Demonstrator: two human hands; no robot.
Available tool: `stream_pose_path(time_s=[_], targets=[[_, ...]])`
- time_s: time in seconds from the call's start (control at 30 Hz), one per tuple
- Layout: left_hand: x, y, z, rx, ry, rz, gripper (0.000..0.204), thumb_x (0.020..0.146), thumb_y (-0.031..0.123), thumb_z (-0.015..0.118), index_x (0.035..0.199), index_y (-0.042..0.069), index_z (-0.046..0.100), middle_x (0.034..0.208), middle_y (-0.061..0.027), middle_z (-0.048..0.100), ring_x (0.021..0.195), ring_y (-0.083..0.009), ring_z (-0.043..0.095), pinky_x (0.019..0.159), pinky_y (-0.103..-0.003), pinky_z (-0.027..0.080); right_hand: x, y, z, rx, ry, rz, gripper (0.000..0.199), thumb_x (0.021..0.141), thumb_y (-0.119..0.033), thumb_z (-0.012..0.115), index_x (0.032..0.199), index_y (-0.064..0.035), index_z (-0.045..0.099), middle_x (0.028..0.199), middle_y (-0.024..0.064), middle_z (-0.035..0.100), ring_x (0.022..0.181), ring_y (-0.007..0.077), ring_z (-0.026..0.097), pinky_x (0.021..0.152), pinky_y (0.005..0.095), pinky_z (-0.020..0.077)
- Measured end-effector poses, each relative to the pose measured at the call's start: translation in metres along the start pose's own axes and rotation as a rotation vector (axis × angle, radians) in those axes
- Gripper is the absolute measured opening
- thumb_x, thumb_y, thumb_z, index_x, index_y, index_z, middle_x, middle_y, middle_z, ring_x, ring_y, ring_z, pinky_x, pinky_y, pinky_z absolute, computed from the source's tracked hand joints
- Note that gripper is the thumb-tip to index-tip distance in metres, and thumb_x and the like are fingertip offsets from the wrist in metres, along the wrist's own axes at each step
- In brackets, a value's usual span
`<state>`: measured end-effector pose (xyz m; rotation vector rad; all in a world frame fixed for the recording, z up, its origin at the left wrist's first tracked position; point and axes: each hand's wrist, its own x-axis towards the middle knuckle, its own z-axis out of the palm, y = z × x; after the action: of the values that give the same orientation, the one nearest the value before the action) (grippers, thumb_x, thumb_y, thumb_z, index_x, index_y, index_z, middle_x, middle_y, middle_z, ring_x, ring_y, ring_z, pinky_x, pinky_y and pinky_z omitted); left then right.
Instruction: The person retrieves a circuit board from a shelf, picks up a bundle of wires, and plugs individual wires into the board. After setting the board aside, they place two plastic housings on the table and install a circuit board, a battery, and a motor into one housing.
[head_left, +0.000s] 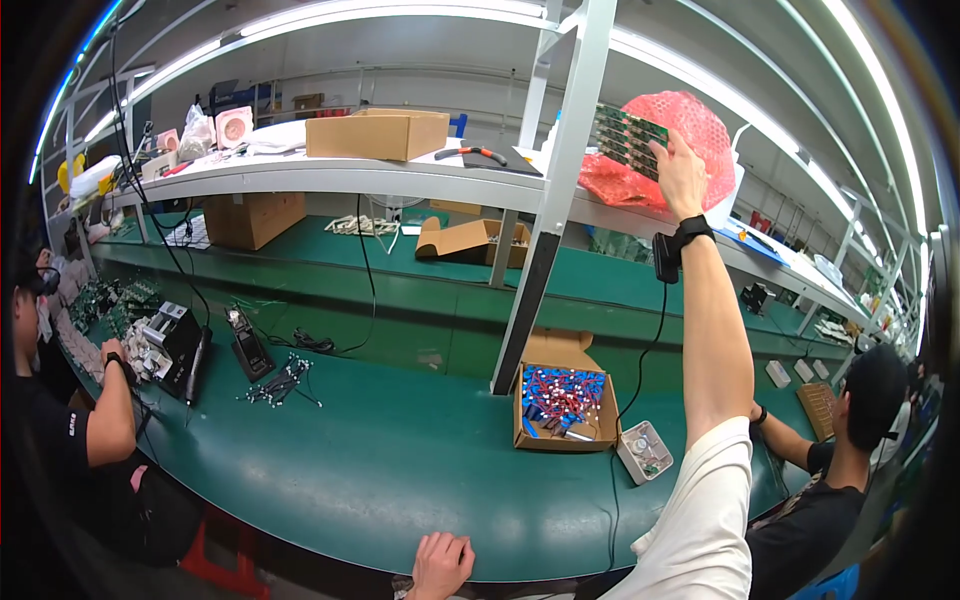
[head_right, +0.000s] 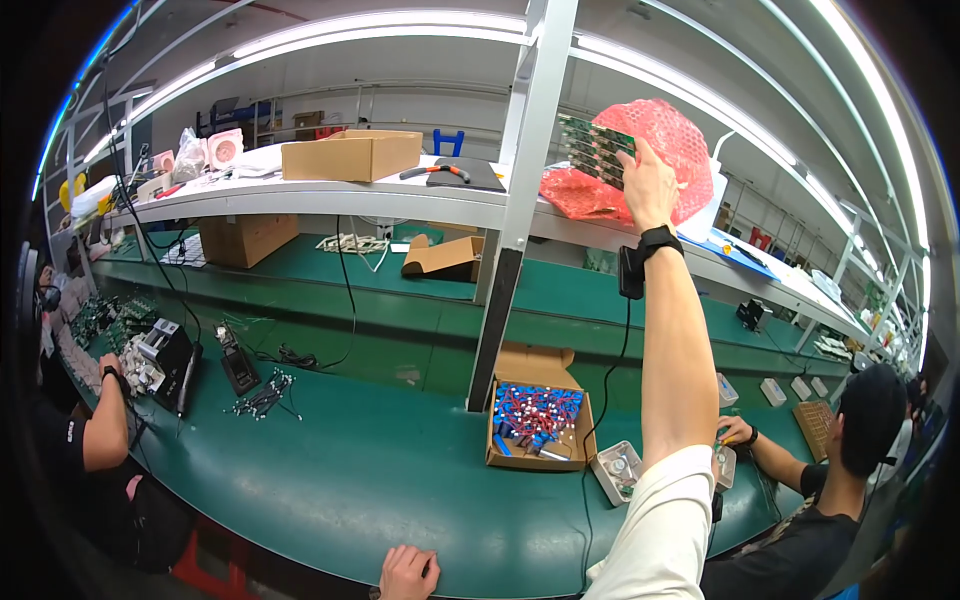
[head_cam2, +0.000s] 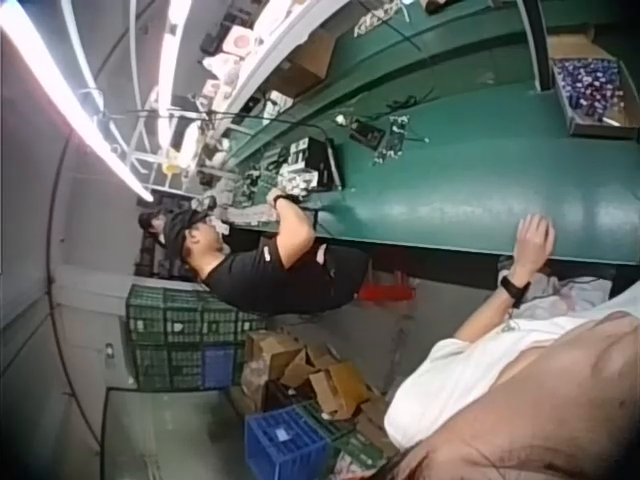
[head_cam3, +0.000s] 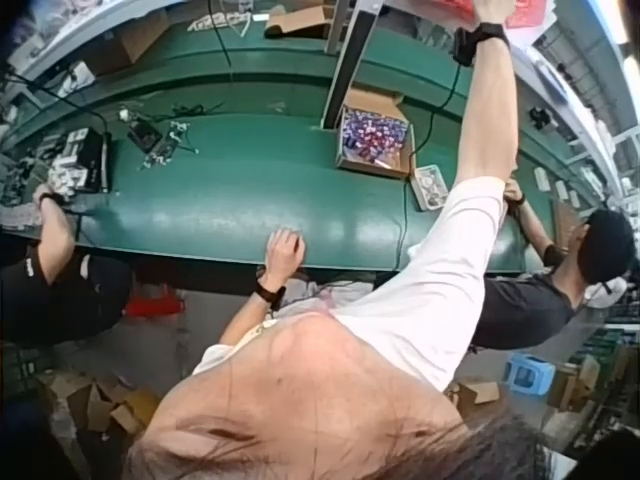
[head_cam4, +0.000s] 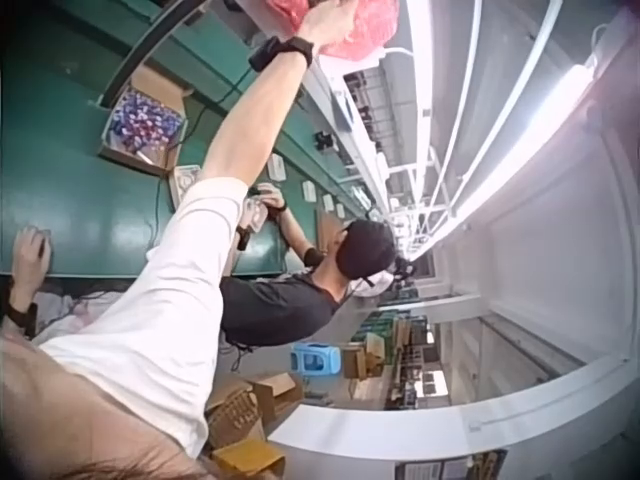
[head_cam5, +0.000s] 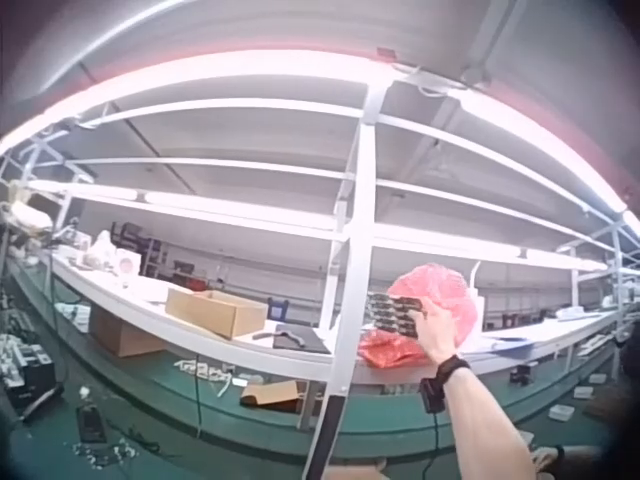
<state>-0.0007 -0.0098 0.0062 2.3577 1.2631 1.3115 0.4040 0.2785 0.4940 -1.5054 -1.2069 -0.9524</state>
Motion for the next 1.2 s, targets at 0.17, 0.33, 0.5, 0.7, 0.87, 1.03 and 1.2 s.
stream_pose_path(time_s=[0.17,0.33,0.5,0.7,0.87,1.03,1.2], targets=[[0.001,0.002,0.000,0.013,0.024,0.020,0.009,0.088,0.010,0.071,0.088,0.003,0.065,0.090,-0.0158,0.062,0.085,-0.0380,0.060,0.077,-0.048,0.049,0.001,0.006,0.010,0.125,0.331,-0.016,0.032,0.094,-0.028,0.076,0.118,-0.0094,0.072,0.091,0.0166,0.074,0.089,0.0316,0.073,0.083,0.0458,0.0550],[0.000,0.002,0.000,0.058,0.039,0.037,0.009,0.087,0.010,0.071,0.089,0.004,0.065,0.089,-0.0156,0.061,0.085,-0.0375,0.060,0.077,-0.048,0.049,-0.001,0.015,0.018,0.641,0.234,0.510,0.022,0.096,-0.024,0.074,0.109,-0.0061,0.072,0.102,0.0126,0.074,0.093,0.0287,0.071,0.086,0.0418,0.0546],[0.002,0.002,0.000,0.036,0.036,0.037,0.009,0.087,0.010,0.072,0.090,0.004,0.066,0.089,-0.0158,0.061,0.085,-0.0373,0.060,0.077,-0.047,0.049,0.003,0.023,0.020,1.355,0.326,0.744,0.020,0.102,-0.014,0.066,0.117,-0.0012,0.068,0.115,0.0115,0.072,0.106,0.0263,0.070,0.095,0.0419,0.0551],[0.005,-0.007,0.003,-0.010,0.008,0.029,0.009,0.084,0.007,0.076,0.091,0.005,0.071,0.080,-0.0076,0.060,0.077,-0.0283,0.061,0.068,-0.042,0.045,-0.022,0.017,-0.007,1.779,0.047,0.566,0.018,0.102,-0.005,0.064,0.120,-0.0018,0.064,0.116,0.0106,0.072,0.103,0.0218,0.070,0.093,0.0417,0.0569],[-0.001,-0.010,0.011,0.009,0.016,0.019,0.009,0.083,0.005,0.075,0.091,0.005,0.071,0.080,-0.0087,0.060,0.077,-0.0302,0.060,0.069,-0.043,0.045,-0.070,-0.008,-0.049,1.661,0.136,0.411,0.029,0.107,-0.012,0.059,0.134,-0.0055,0.059,0.129,0.0106,0.070,0.117,0.0273,0.068,0.105,0.0479,0.0545],[-0.001,-0.007,0.015,-0.004,-0.012,0.065,0.008,0.084,0.004,0.075,0.091,0.005,0.071,0.081,-0.0094,0.060,0.077,-0.0307,0.059,0.070,-0.044,0.045,-0.131,-0.033,-0.121,1.819,0.066,0.492,0.028,0.105,-0.011,0.065,0.132,-0.0090,0.059,0.122,0.0031,0.069,0.114,0.0145,0.065,0.098,0.0310,0.0502],[-0.003,-0.012,0.013,-0.050,-0.037,0.025,0.006,0.086,0.004,0.073,0.091,0.005,0.071,0.081,-0.0103,0.060,0.077,-0.0314,0.059,0.070,-0.044,0.046,-0.184,-0.075,-0.183,1.862,-0.045,0.517,0.020,0.104,-0.016,0.068,0.123,-0.0110,0.062,0.115,0.0018,0.069,0.106,0.0097,0.064,0.085,0.0260,0.0488]])
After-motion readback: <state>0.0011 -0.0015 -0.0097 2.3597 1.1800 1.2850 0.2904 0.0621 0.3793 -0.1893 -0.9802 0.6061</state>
